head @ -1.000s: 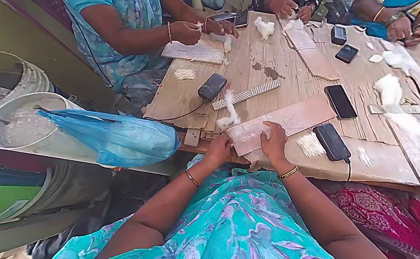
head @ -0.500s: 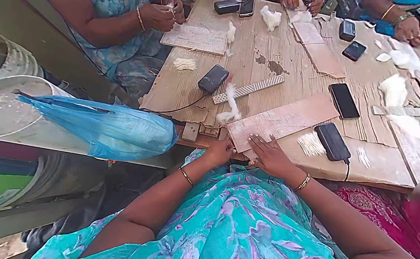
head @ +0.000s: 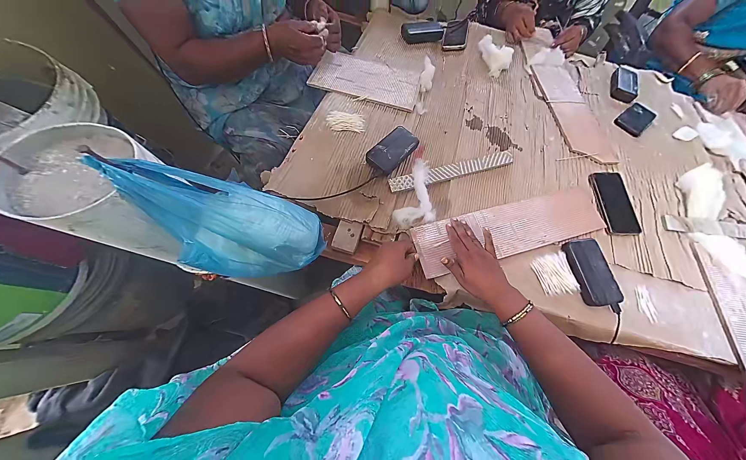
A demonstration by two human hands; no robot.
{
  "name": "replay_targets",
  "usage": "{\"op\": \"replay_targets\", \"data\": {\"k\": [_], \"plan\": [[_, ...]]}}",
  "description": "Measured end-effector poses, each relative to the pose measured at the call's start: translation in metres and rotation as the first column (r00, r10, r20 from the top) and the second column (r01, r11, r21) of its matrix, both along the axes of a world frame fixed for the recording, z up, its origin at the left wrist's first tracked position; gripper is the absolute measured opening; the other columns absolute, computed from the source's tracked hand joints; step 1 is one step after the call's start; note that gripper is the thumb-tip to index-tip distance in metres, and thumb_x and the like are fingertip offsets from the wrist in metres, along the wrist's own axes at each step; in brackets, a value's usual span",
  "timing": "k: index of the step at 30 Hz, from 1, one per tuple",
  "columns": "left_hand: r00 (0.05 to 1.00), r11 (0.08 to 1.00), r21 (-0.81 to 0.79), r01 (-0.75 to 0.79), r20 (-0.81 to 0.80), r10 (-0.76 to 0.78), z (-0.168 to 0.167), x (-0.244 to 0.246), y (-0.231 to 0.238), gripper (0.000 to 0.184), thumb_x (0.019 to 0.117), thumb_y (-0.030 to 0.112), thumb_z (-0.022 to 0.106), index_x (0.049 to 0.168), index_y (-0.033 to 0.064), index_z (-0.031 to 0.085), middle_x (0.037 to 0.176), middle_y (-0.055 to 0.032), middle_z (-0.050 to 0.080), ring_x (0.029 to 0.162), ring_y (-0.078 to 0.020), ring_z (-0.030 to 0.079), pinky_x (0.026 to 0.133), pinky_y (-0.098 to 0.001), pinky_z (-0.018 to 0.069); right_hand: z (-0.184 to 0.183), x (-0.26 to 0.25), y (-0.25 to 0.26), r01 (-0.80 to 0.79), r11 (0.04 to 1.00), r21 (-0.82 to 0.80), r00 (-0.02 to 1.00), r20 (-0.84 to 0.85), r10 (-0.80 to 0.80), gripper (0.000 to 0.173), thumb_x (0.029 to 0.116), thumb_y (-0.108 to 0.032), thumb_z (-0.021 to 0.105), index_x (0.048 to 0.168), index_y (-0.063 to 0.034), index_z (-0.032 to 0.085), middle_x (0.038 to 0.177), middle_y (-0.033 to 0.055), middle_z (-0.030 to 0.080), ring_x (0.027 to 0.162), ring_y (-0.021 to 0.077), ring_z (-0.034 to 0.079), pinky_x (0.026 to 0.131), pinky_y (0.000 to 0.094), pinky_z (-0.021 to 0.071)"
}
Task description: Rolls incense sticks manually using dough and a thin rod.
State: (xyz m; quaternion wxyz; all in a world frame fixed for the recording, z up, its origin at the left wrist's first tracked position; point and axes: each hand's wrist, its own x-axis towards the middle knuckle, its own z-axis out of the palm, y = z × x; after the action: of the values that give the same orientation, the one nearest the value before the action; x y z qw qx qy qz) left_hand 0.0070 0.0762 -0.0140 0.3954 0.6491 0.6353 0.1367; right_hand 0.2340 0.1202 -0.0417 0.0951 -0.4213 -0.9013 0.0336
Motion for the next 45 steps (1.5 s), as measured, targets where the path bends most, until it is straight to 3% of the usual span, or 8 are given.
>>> {"op": "replay_targets", "data": {"k": [5,12,16,20,27,35,39,45], "plan": [[0.995,0.998,-0.005,0.056,-0.077,-0.056,-0.001,0.0,-0.001,0.028,0.1087,0.02,0.051,0.12,-0.001,0.067,0.113,-0.0204,0.069,0.111,-0.0344,0.067,0.1,-0.0542,0.0505,-0.007,-0.012,-0.004,-0.122,0.989,-0.081,0.987,0.098,0.129,0.074,0.1065,-0.056,0.03,0.161,-0.0066,0.032,0.169,0.0097,0.028,0.158,0.0263,0.021,0.122,0.0681,0.005],[0.978,0.961,-0.186,0.206,0.007,-0.208,0.002,0.005,-0.009,0.031,0.1098,0.023,0.049,0.121,0.0003,0.066,0.113,-0.0189,0.069,0.107,-0.0307,0.066,0.098,-0.0517,0.0493,0.011,0.04,-0.06,-0.242,0.945,-0.219,0.948,0.152,0.278,0.076,0.1063,-0.061,0.02,0.16,-0.0089,0.035,0.166,0.0094,0.034,0.154,0.0279,0.031,0.119,0.0737,0.0093],[0.986,0.977,-0.136,0.162,0.046,-0.157,0.004,0.004,-0.01,0.028,0.1092,0.02,0.05,0.117,0.0004,0.067,0.105,-0.0177,0.068,0.098,-0.0293,0.066,0.092,-0.0499,0.0513,0.011,0.051,-0.058,-0.128,0.987,-0.093,0.991,0.01,0.13,0.078,0.1061,-0.061,0.021,0.155,-0.0036,0.042,0.161,0.014,0.042,0.15,0.0317,0.039,0.116,0.0752,0.0168],[0.999,0.997,-0.046,0.054,0.005,-0.054,0.007,0.0,-0.004,0.027,0.1087,0.019,0.051,0.119,0.0,0.068,0.112,-0.0194,0.069,0.109,-0.0333,0.066,0.099,-0.0537,0.0494,0.004,0.028,-0.028,0.069,0.998,0.004,0.992,-0.105,-0.068,0.071,0.1073,-0.051,0.031,0.158,-0.0017,0.036,0.164,0.0166,0.036,0.153,0.0326,0.032,0.119,0.0707,0.015],[0.992,0.997,0.014,0.071,-0.107,-0.069,0.001,-0.003,0.001,0.03,0.1089,0.018,0.049,0.126,-0.0005,0.065,0.126,-0.0207,0.066,0.125,-0.0354,0.061,0.109,-0.0539,0.0458,-0.008,-0.013,0.0,-0.055,0.997,-0.06,0.994,0.092,0.061,0.073,0.1077,-0.053,0.029,0.16,-0.0033,0.031,0.168,0.0135,0.027,0.157,0.0292,0.022,0.123,0.0673,0.0077],[0.969,0.968,-0.1,0.229,-0.067,-0.236,0.006,0.002,-0.007,0.027,0.1081,0.02,0.052,0.117,0.0008,0.069,0.11,-0.0192,0.07,0.108,-0.0339,0.066,0.097,-0.0551,0.0503,0.005,0.031,-0.062,-0.132,0.973,-0.191,0.972,0.167,0.165,0.085,0.1039,-0.067,0.017,0.16,-0.005,0.032,0.167,0.013,0.032,0.155,0.0309,0.03,0.119,0.0722,0.0113],[0.974,0.972,-0.072,0.225,0.0,-0.225,0.005,0.002,-0.009,0.025,0.1079,0.018,0.053,0.115,-0.0008,0.068,0.107,-0.0191,0.069,0.102,-0.0323,0.067,0.095,-0.0526,0.0512,0.013,0.047,-0.058,-0.102,0.983,-0.151,0.995,-0.03,0.099,0.078,0.1064,-0.06,0.022,0.155,-0.0031,0.044,0.159,0.0148,0.044,0.149,0.0321,0.041,0.118,0.0735,0.016],[0.998,0.998,0.013,0.058,-0.009,-0.058,0.003,-0.006,-0.004,0.029,0.1082,0.018,0.052,0.123,-0.002,0.066,0.116,-0.0226,0.069,0.114,-0.038,0.065,0.101,-0.057,0.0493,0.006,0.014,-0.018,0.012,0.999,-0.043,0.993,-0.113,-0.017,0.069,0.1077,-0.05,0.031,0.157,-0.0009,0.038,0.163,0.0178,0.038,0.153,0.035,0.031,0.121,0.0662,0.0176]]}}
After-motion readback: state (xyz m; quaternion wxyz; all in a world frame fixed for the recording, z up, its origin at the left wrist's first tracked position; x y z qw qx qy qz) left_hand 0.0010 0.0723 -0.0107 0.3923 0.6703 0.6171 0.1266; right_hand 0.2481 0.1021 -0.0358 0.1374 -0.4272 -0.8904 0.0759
